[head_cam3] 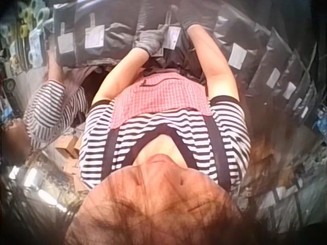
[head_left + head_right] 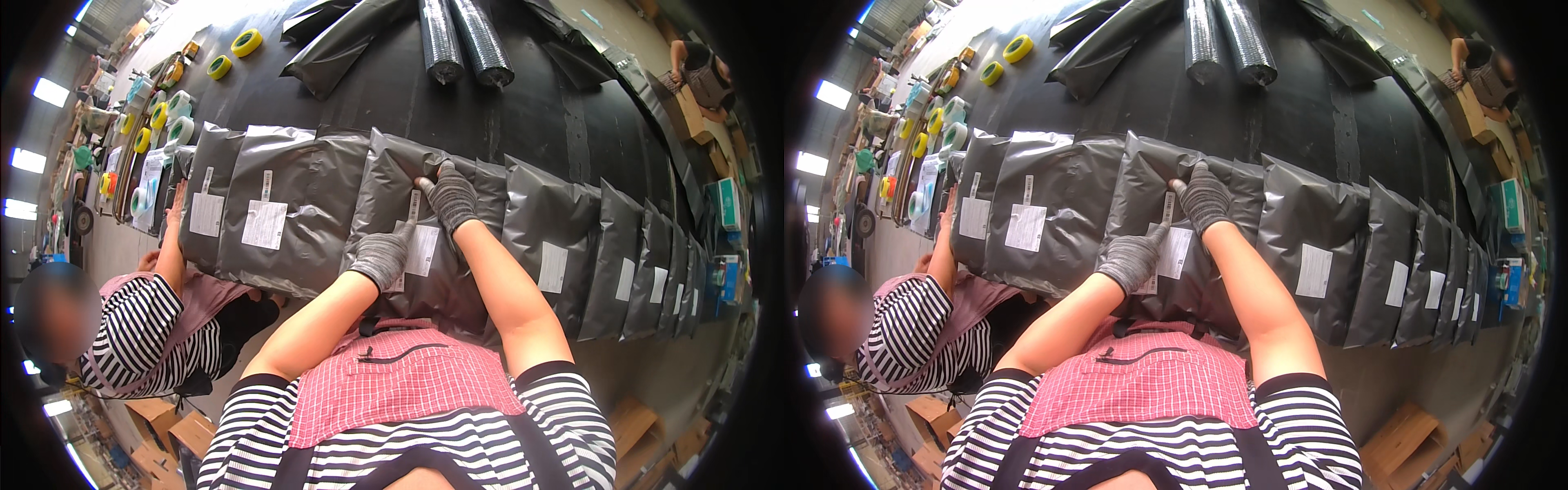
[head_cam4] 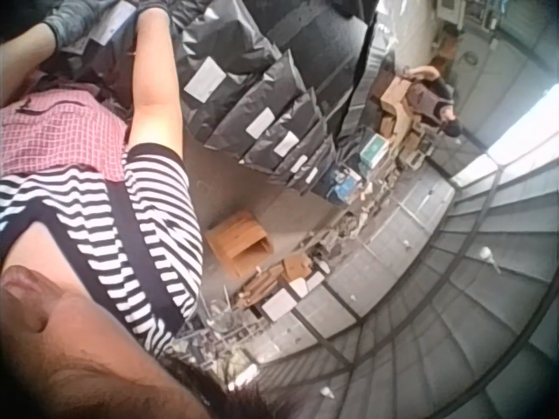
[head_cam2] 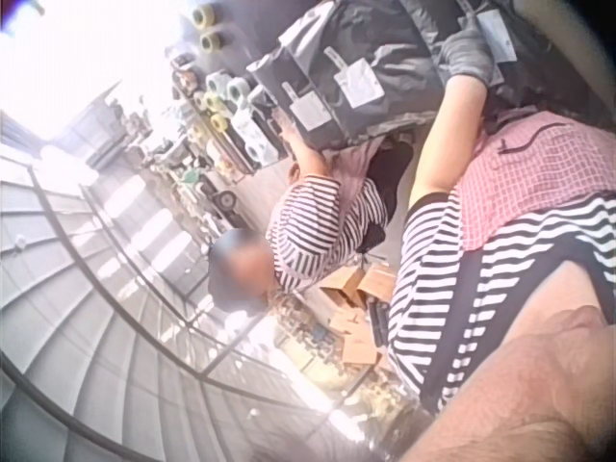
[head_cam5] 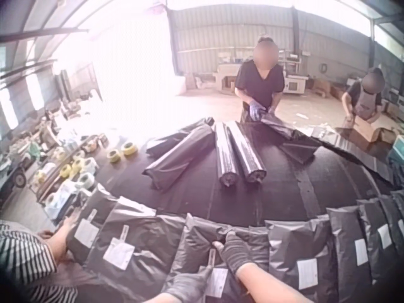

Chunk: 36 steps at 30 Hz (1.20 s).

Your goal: The person applies barcode stickers onto mailing bags on the table by hand, then stacks the bags and helps pack rolled items into long plastic sleeves.

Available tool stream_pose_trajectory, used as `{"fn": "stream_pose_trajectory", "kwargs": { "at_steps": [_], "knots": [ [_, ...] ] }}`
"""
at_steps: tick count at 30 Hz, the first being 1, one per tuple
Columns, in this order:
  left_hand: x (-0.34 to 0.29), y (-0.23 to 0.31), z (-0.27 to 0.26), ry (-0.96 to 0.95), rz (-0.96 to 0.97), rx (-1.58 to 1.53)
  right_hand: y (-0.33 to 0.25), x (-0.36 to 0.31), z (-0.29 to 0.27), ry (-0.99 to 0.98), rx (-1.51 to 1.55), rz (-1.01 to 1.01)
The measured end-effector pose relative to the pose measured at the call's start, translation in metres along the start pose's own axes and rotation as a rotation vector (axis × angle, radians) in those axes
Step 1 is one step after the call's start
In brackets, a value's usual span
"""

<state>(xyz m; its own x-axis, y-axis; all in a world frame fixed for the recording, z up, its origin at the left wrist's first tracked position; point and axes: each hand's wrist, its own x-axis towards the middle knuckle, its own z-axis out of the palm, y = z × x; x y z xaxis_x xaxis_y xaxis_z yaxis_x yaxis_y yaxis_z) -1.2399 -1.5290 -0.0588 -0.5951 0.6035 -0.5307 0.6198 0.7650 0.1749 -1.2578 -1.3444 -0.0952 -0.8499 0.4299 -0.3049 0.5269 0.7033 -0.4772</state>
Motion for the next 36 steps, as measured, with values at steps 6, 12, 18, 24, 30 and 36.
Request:
{"fn": "stream_pose_trajectory", "kwargs": {
  "at_steps": [6,12,18,24,30,36],
  "knots": [
    [0.004,0.001,0.000,0.009,-0.015,0.011,0.014,0.009,0.016,0.263,0.094,0.045],
    [-0.028,-0.028,0.010,0.283,0.165,-0.137,0.039,-0.091,0.006,0.124,0.367,-0.175],
    [-0.044,-0.022,0.014,0.299,0.180,-0.322,0.026,-0.195,0.002,-0.378,1.124,0.094],
    [-0.033,0.005,0.013,0.406,0.319,-0.583,0.034,-0.217,-0.012,-0.240,0.945,0.059],
    [-0.055,0.080,0.013,0.274,0.394,-1.041,0.079,-0.234,-0.056,-0.309,1.037,-0.076],
    [-0.043,0.163,-0.001,0.003,0.407,-1.088,0.161,-0.235,-0.108,-0.223,1.027,-0.152]
  ]
}}
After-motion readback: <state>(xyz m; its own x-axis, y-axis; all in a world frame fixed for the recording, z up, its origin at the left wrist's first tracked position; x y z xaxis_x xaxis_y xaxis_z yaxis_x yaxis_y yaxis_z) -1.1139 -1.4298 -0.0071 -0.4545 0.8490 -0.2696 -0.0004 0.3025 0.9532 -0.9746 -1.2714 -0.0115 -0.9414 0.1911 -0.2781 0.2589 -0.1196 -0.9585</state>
